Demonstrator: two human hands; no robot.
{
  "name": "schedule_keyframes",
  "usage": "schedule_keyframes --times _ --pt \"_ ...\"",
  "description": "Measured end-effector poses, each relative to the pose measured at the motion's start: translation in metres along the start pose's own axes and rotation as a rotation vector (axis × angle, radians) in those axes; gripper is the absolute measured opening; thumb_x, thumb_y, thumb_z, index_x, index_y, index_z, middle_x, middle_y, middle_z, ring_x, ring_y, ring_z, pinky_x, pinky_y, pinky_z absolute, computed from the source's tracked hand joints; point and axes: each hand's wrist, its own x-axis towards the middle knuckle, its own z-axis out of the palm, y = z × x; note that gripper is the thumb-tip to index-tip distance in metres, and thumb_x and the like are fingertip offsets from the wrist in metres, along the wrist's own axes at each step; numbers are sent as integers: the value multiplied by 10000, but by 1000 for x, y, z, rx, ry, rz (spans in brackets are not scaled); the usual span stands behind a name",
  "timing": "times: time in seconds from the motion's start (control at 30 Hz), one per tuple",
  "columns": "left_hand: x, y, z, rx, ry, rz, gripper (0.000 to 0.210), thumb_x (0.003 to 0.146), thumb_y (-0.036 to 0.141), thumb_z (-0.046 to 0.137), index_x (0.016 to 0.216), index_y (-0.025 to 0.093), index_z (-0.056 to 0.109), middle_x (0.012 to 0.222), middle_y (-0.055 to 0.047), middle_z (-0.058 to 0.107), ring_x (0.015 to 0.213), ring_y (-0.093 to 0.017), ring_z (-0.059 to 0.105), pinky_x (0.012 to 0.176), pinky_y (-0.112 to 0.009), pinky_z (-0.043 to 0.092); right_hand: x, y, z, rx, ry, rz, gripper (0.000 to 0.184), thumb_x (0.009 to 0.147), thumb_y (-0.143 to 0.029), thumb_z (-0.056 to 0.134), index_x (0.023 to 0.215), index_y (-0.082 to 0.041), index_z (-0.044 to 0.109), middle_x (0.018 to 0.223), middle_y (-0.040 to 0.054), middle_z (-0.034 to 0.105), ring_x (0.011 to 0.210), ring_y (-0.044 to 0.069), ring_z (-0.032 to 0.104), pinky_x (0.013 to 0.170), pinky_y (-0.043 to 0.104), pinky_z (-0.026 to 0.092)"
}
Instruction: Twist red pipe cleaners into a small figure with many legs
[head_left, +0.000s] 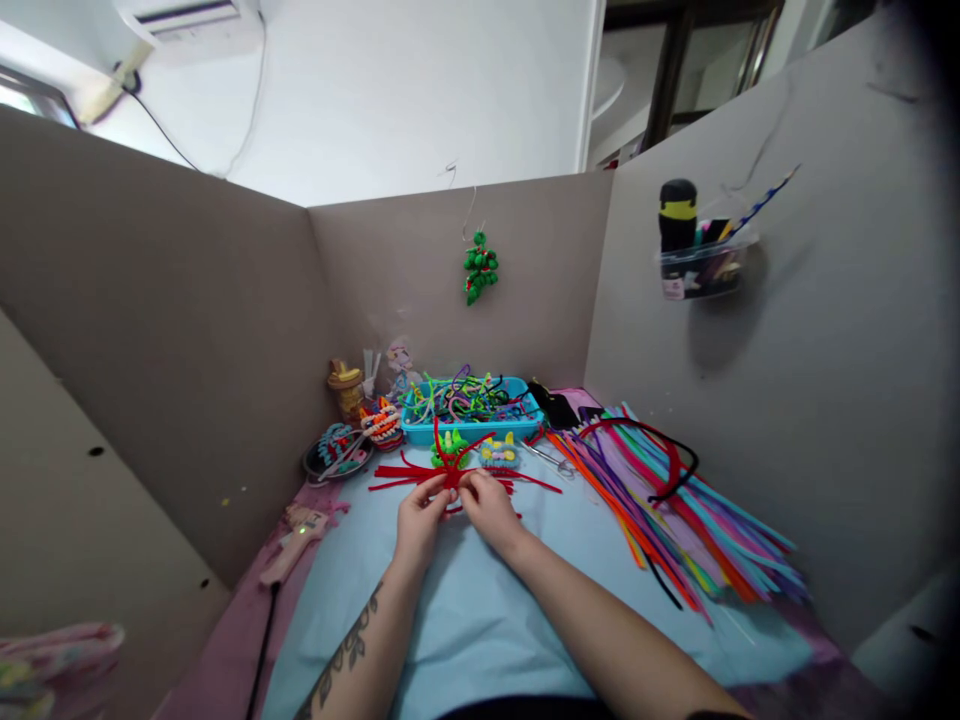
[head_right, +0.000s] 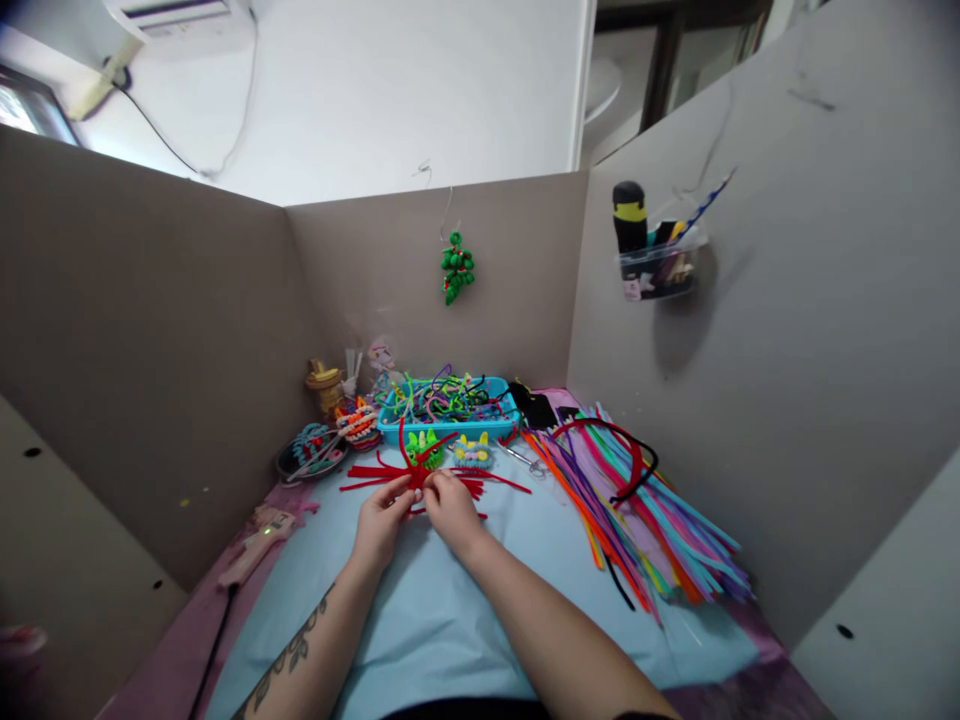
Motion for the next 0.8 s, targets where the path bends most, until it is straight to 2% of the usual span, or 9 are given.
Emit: schedule_keyframes --times 0.2,0.43,0.6,0.8 --pt "1 -2 -2 34 5 24 433 578 321 731 949 110 656 800 -98 684 672 -183 640 452 -195 414 -1 -1 -1 -14 14 1 132 757 -99 465 722 -176 566 736 27 568 735 155 540 683 255 417" --pt "-1 3 -3 -16 19 -31 426 594 408 716 913 130 665 771 -70 686 673 -169 620 479 -196 410 0 -5 -4 19 1 -9 147 772 -93 459 725 -174 572 755 33 582 756 156 550 705 259 430" --pt "2 -1 -4 7 35 18 423 558 401 744 867 121 677 697 -50 674 573 -133 575 451 -190 376 -1 -5 -3 18 -8 -24 150 780 -94 461 754 -170 588 780 43 593 775 161 556 725 272 441" --pt "3 -3 -5 34 23 24 399 583 378 733 881 120 675 711 -60 679 575 -140 593 424 -184 361 -2 -2 -2 -14 -20 -45 157 794 -93 450 769 -173 583 790 45 588 771 159 555 719 268 437"
